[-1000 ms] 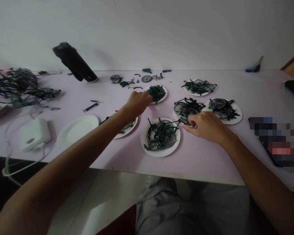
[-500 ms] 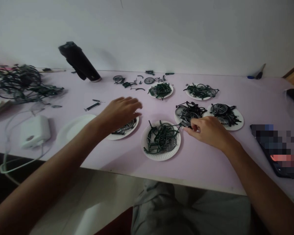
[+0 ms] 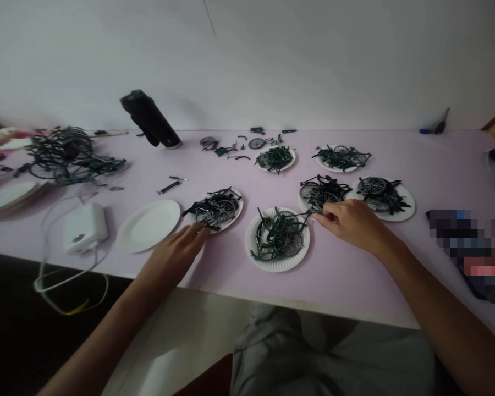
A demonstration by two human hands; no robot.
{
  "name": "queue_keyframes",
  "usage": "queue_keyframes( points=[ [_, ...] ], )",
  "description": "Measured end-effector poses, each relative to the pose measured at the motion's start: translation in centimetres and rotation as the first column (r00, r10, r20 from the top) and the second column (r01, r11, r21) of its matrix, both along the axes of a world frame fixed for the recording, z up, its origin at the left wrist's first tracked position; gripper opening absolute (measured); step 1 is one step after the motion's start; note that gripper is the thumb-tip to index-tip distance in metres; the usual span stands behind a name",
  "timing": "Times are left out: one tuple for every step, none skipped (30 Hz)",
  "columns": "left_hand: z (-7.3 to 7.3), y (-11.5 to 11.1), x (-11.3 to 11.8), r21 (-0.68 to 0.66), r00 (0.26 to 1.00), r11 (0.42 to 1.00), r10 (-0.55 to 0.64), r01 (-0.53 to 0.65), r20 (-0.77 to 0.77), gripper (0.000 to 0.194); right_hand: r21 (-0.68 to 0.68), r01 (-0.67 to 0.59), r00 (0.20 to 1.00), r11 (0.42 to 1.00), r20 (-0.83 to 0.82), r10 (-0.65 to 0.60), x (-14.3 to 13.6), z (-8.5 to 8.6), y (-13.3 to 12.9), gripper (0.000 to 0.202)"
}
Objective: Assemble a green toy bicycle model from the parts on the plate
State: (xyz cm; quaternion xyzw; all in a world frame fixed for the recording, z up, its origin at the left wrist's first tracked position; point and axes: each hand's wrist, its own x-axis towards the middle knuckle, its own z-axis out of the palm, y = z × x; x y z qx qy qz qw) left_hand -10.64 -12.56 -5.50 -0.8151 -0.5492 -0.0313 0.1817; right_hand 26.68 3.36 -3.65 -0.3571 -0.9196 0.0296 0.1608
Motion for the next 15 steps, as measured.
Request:
queue_keyframes(
  points=[
    [-0.1, 0.8, 0.1, 0.017, 1.000, 1.000, 0.018, -0.018, 0.001, 0.032, 0.000, 0.004, 1.000, 1.000, 0.002, -0.004, 0.0, 0.0, 0.0, 0.041],
    [-0.2, 1.7, 0.2, 0.028, 0.999, 0.999, 0.032, -0.032, 0.003, 0.030, -0.001, 0.008, 1.000, 1.000, 0.005, -0.008, 0.0, 0.0, 0.0, 0.041],
    [-0.2, 2.7, 0.3, 0.036, 0.999, 0.998, 0.043, -0.043, 0.005, 0.029, -0.003, 0.011, 1.000, 1.000, 0.010, -0.011, 0.0, 0.0, 0.0, 0.041],
    [-0.3, 3.6, 0.3, 0.033, 0.998, 0.998, 0.061, -0.061, 0.013, 0.027, -0.007, 0.014, 1.000, 1.000, 0.017, -0.014, -0.1, 0.1, -0.1, 0.042],
    [-0.4, 4.5, 0.4, 0.032, 0.997, 0.997, 0.075, -0.076, 0.030, 0.026, -0.014, 0.016, 0.999, 1.000, 0.028, -0.015, -0.1, 0.2, -0.2, 0.041],
    [-0.5, 5.2, 0.6, 0.032, 0.996, 0.996, 0.084, -0.085, 0.038, 0.026, -0.024, 0.017, 0.999, 1.000, 0.043, -0.016, -0.1, 0.3, -0.3, 0.041],
    [-0.5, 5.8, 0.8, 0.036, 0.995, 0.995, 0.087, -0.089, 0.047, 0.025, -0.036, 0.020, 0.998, 0.999, 0.061, -0.018, -0.1, 0.5, -0.4, 0.040],
    [-0.5, 6.3, 1.0, 0.038, 0.994, 0.996, 0.084, -0.087, 0.063, 0.024, -0.050, 0.027, 0.996, 0.998, 0.084, -0.022, 0.0, 0.7, -0.4, 0.040],
    [-0.6, 6.5, 1.4, 0.038, 0.993, 0.996, 0.079, -0.083, 0.091, 0.022, -0.065, 0.037, 0.993, 0.997, 0.110, -0.030, 0.2, 0.9, -0.4, 0.039],
    [-0.6, 6.5, 1.8, 0.037, 0.990, 0.996, 0.073, -0.078, 0.120, 0.020, -0.081, 0.053, 0.990, 0.995, 0.138, -0.041, 0.4, 1.2, -0.3, 0.037],
    [-0.6, 6.5, 2.2, 0.036, 0.986, 0.997, 0.068, -0.074, 0.150, 0.019, -0.097, 0.074, 0.984, 0.993, 0.167, -0.057, 0.7, 1.4, -0.3, 0.036],
    [-0.6, 6.4, 2.6, 0.033, 0.982, 0.997, 0.061, -0.067, 0.178, 0.019, -0.112, 0.097, 0.978, 0.989, 0.194, -0.074, 1.0, 1.7, -0.2, 0.034],
    [-0.6, 6.2, 3.0, 0.028, 0.979, 0.998, 0.051, -0.058, 0.200, 0.020, -0.125, 0.120, 0.972, 0.985, 0.219, -0.091, 1.3, 2.0, -0.1, 0.032],
    [-0.6, 6.1, 3.4, 0.022, 0.975, 0.999, 0.039, -0.045, 0.218, 0.020, -0.136, 0.142, 0.965, 0.980, 0.241, -0.106, 1.5, 2.2, 0.0, 0.031],
    [-0.5, 6.1, 3.7, 0.018, 0.972, 0.999, 0.025, -0.030, 0.232, 0.020, -0.144, 0.162, 0.958, 0.976, 0.261, -0.120, 1.7, 2.5, 0.1, 0.029]
  ],
)
